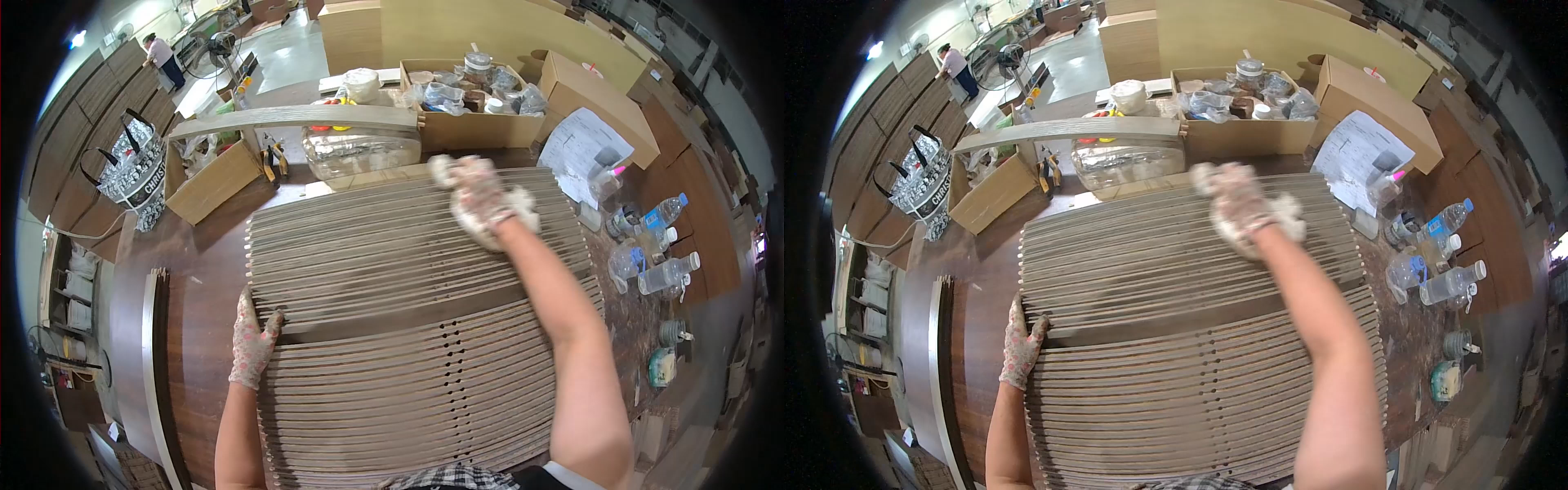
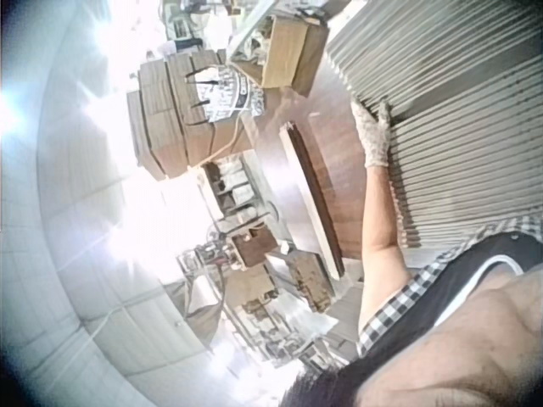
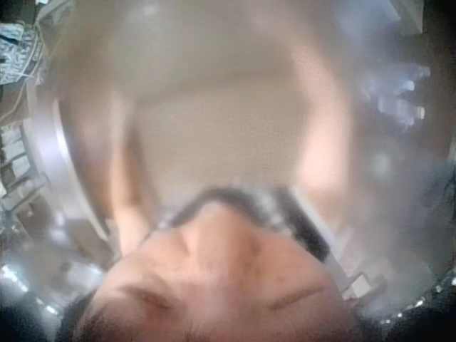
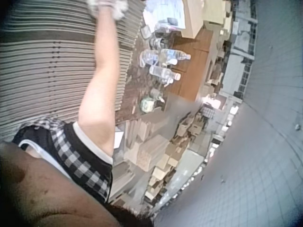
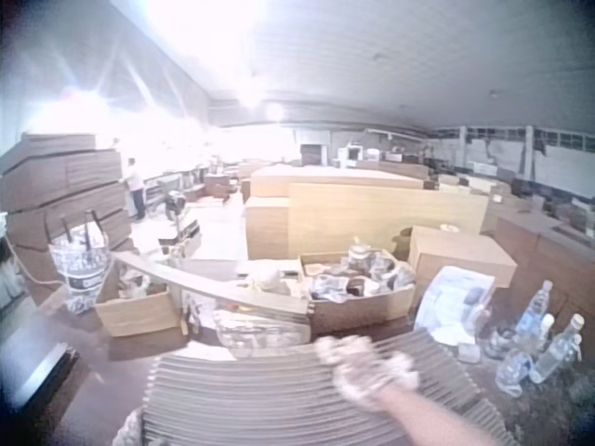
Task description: The person wipes down wooden furniture slats and a larger wooden frame piece using a cloth and a handheld sponge-like applicator.
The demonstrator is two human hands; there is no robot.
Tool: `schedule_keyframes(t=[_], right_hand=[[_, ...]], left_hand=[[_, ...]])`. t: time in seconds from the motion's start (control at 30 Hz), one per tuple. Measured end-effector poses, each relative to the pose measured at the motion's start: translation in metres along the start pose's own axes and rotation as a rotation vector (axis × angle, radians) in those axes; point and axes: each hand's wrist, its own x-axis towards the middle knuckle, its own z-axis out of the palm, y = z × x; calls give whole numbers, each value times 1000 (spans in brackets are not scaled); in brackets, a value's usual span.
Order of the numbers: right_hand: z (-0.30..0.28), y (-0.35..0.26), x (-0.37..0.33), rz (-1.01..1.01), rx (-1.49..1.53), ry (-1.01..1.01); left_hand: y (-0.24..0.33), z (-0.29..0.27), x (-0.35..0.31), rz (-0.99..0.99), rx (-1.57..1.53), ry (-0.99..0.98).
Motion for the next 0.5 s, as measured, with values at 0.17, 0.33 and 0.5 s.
schedule_keyframes(t=[0.17, 0.33, 0.5], right_hand=[[-37, 173, -80, 964, -2, -105], [-9, -33, -9, 476, -208, -213], [36, -151, 47, 147, 162, -202]], left_hand=[[1, 14, 9, 44, 37, 8], [-8, -1, -7, -25, 79, 11], [1, 9, 9, 19, 82, -4]])
